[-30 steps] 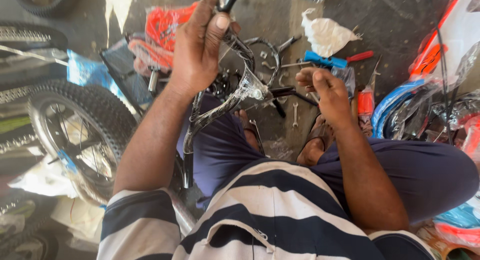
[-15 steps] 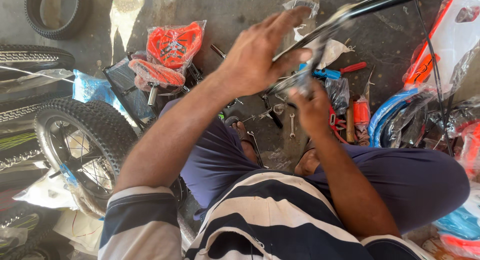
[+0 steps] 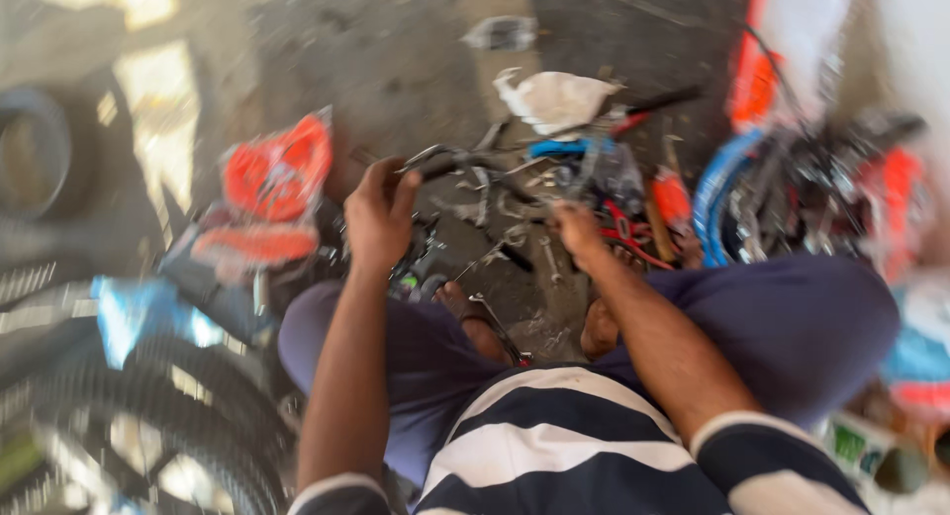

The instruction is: The person sits on the floor and assembles bicycle components, including a handlebar and a blue plastic fender. They use a wrench to tighten bolts on the handlebar stem and manipulate plastic packaging to remove parts.

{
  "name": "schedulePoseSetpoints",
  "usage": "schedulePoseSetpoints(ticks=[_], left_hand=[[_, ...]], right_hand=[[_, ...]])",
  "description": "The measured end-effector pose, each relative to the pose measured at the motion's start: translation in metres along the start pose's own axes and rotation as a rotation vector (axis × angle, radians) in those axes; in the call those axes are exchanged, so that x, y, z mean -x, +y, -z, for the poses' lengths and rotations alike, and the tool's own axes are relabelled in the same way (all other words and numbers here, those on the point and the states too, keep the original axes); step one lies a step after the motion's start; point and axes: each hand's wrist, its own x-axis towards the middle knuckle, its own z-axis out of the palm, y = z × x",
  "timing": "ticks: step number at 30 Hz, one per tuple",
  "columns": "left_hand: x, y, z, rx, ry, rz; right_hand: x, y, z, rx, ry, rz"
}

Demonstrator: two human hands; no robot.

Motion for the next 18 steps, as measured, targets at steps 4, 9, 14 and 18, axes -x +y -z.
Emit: schedulePoseSetpoints(ticks=[4,9,14,18], left_hand=[[-0.011,-0.009,-0.012,-0.093,-0.129,-0.167],[-0.012,-0.004,-0.022,-0.214,-0.293,-0.229],[-0.008,0.001,-0.022,-0.248,-0.372,-0.222],[-0.005,0.0,-0.01,-0.281,-0.33,-0.241]], right_hand=[[0.007,-0.001,-0.031,0.433,-0.001,0.344],[0.038,-0.056,-0.055,0.595,-0.149,0.264],[0.125,-0.206,-0.048,0.89,-0.171,0.792],[0.188,-0.29,0.033,0.886,0.029,1.035]])
